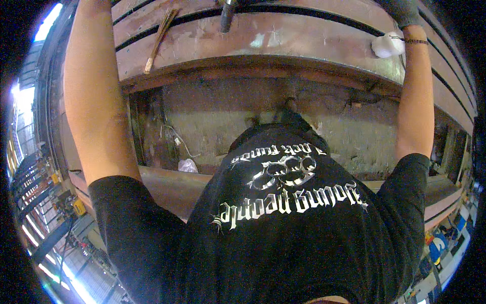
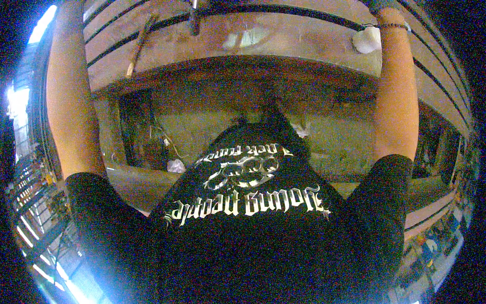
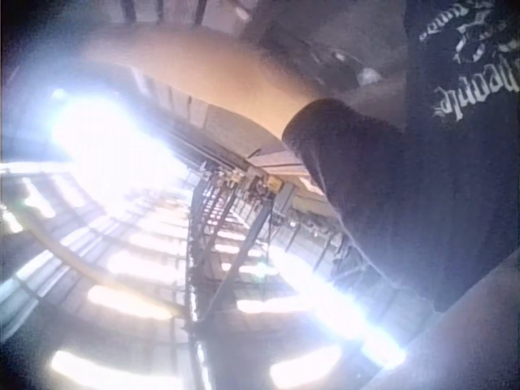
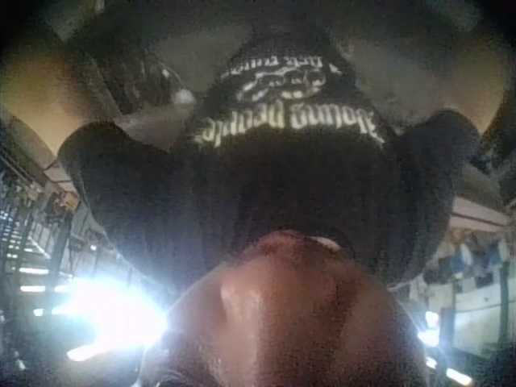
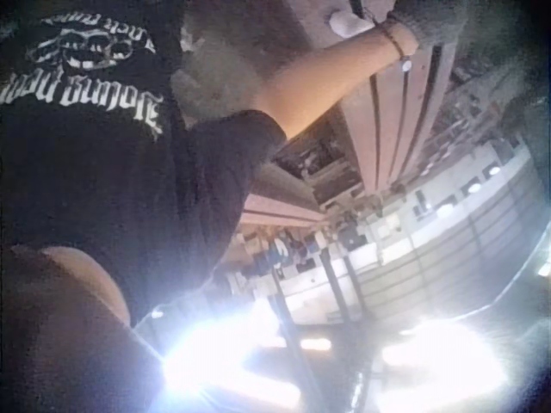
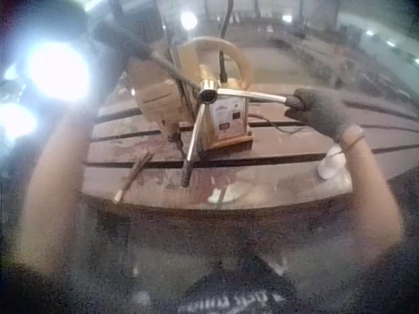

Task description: The person operates a drill press on a long metal beam, repeatedly applying liquid from a white bottle to the drill bit and beam surface. They adjust the drill press and beam position between drilling cycles. The person wears gloves throughout the task.

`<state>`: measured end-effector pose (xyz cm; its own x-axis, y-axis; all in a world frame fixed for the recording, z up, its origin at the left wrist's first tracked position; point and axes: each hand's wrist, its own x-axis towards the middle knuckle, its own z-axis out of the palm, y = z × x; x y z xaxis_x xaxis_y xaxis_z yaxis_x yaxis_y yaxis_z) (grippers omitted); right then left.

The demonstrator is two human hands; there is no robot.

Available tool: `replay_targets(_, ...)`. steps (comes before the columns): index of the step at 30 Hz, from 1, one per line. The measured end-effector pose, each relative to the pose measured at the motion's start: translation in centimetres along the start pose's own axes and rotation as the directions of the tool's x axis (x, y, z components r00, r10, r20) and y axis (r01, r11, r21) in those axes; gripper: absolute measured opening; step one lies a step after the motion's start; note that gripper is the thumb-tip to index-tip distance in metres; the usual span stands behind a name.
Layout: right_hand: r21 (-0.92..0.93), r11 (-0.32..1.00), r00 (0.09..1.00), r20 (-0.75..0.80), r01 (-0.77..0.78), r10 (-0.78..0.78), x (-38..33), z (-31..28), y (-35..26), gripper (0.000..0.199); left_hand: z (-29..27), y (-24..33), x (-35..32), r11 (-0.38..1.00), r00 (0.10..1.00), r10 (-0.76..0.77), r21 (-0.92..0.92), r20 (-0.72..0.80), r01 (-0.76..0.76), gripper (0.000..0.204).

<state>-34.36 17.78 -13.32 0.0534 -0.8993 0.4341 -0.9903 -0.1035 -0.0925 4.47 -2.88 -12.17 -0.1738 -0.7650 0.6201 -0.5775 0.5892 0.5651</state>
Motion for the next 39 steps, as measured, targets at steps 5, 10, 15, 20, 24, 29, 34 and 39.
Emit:
replay_targets(5,-0.172,0.978,0.991,-0.046,0.116,-0.126,0.1,-2.7,-0.7,0.037,-0.4,-1.0,-0.4,0.992,0.998,-0.062,-0.109,-0.030,0.058,0.047)
replay_targets(10,-0.204,0.972,0.993,-0.017,0.114,-0.120,0.9,-3.4,-0.9,0.041,0.0,-1.6,-7.4,0.919,0.930,-0.261,-0.361,-0.259,0.157,0.048)
replay_targets(15,-0.255,0.963,0.996,0.044,0.092,-0.083,1.6,-3.3,1.9,0.044,12.0,7.1,-19.9,0.934,0.918,-0.286,-0.292,-0.273,0.204,0.047)
replay_targets(20,-0.176,0.980,0.993,0.079,0.098,-0.085,2.0,-3.4,0.1,0.046,20.9,11.1,-18.5,0.868,0.877,-0.356,-0.233,0.322,0.438,0.092)
replay_targets(24,-0.170,0.981,0.995,0.055,0.093,-0.085,1.9,-3.6,0.6,0.043,26.0,12.0,-15.2,0.888,0.870,-0.328,-0.194,0.367,0.416,0.117)
replay_targets(29,-0.160,0.963,0.973,0.108,0.219,-0.203,2.7,-1.8,3.3,0.043,26.5,11.9,-14.4,0.909,0.870,-0.367,-0.072,0.329,0.410,0.092)
replay_targets(34,-0.014,0.947,0.944,0.091,0.320,-0.318,3.0,-2.0,3.9,0.039,9.4,16.2,-10.4,0.959,0.881,0.221,0.073,0.418,-0.275,0.054)
replay_targets(39,-0.021,0.966,0.956,0.145,0.259,-0.253,4.1,-3.8,4.4,0.033,-6.6,21.1,-4.9,0.728,0.899,0.350,0.527,0.265,-0.439,0.035)
